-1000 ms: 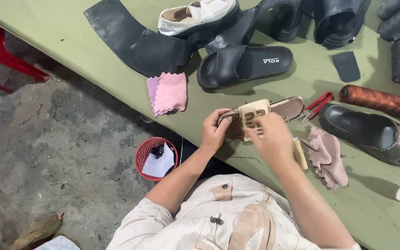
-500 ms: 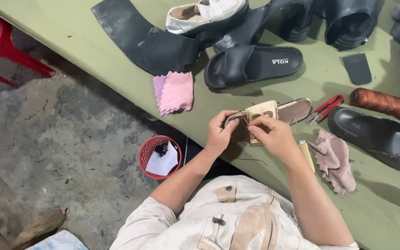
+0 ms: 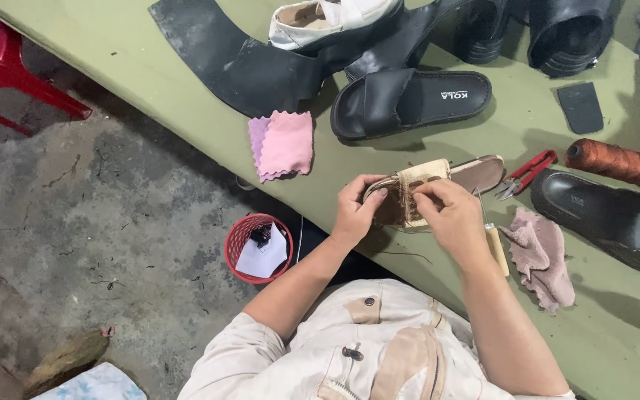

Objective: The person is repairing a beige slide sandal by hand-sewing the strap to the sole. They use a needle and thread to stitch the material, pulling the thread tight and cutting excess thread with pliers. The workspace contains various other shoes and tools.

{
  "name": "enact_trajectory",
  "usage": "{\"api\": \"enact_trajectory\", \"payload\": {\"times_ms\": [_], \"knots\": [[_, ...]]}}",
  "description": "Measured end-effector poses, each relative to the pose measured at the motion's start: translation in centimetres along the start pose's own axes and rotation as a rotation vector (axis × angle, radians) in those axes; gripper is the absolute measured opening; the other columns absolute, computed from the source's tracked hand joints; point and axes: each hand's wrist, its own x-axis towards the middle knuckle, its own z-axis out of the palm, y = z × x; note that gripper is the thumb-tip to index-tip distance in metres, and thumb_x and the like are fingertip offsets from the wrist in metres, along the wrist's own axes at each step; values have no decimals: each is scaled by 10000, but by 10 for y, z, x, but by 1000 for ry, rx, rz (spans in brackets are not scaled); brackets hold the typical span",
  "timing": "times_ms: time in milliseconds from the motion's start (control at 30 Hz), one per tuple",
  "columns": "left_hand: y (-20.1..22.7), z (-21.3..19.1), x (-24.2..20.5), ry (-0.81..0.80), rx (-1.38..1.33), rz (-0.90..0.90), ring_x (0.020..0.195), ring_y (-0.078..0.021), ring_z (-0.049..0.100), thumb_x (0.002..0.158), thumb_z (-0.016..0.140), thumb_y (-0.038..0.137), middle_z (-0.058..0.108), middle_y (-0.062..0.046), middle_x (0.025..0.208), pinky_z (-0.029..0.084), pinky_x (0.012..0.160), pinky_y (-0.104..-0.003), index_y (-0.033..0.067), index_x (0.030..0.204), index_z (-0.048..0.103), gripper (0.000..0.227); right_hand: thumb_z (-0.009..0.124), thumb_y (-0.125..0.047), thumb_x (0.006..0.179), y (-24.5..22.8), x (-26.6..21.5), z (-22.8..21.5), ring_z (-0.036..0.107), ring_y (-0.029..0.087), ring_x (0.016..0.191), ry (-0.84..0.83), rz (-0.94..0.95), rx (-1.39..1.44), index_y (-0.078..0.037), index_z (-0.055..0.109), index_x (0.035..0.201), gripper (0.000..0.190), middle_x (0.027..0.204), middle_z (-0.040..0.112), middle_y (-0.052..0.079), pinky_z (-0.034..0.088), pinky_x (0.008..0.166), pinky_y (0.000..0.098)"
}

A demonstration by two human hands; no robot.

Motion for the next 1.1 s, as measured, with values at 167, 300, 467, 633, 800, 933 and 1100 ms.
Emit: {"api": "enact_trajectory", "payload": {"times_ms": [167, 300, 467, 633, 800, 933, 1100], "knots": [[1, 0, 1, -3, -5, 9, 901, -169, 722, 957, 719, 101, 774, -113, 929, 556, 854, -338, 29, 1108, 760, 173, 733, -136, 935, 11, 1, 2, 671, 234, 871, -20, 42, 126, -113, 776, 974, 62, 922, 700, 97, 564, 763, 366], [0, 0, -1, -23, 6, 19, 918, -194, 731, 965, 717, 114, 775, -117, 942, 559, 858, -360, 36, 1115, 756, 174, 584, -19, 1005, -7, -1, 6, 499, 116, 683, -132, 209, 469, -14, 701, 937, 136, 945, 589, 79, 488, 592, 287], [-3, -1, 0, -35, 41, 43, 906, -257, 733, 987, 690, 144, 769, -129, 946, 552, 859, -389, 41, 1129, 748, 185, 561, 5, 992, -1, -10, 17, 507, 80, 519, -166, 89, 712, 30, 652, 894, 136, 901, 523, 85, 453, 467, 236], [-2, -1, 1, -37, 29, 38, 900, -238, 732, 992, 684, 147, 773, -126, 946, 553, 854, -387, 40, 1120, 749, 179, 532, -92, 1055, -23, -13, 8, 490, 88, 490, -193, 103, 915, 18, 604, 991, 146, 687, 519, 72, 438, 442, 221], [-3, 0, 0, -42, 11, 39, 875, -223, 718, 997, 676, 139, 759, -131, 923, 552, 832, -384, 35, 1126, 746, 180, 515, -50, 1002, -16, -21, 7, 321, 32, 420, -339, 370, 1153, 67, 575, 1067, 147, 566, 300, -43, 297, 398, 149], [12, 1, 2, -57, 70, 62, 873, -265, 732, 986, 686, 155, 760, -132, 926, 559, 839, -381, 47, 1119, 750, 183, 526, -27, 977, -19, -25, 1, 260, 40, 391, -458, 353, 1034, 114, 580, 1282, 340, 483, 264, -62, 259, 385, 161], [16, 1, 2, -68, 115, 87, 848, -293, 724, 998, 662, 160, 747, -135, 921, 562, 826, -398, 53, 1110, 745, 176, 453, 15, 995, -3, -31, -3, 338, 38, 439, -553, 246, 779, 34, 695, 1108, 268, 502, 351, -49, 275, 423, 167]]}}
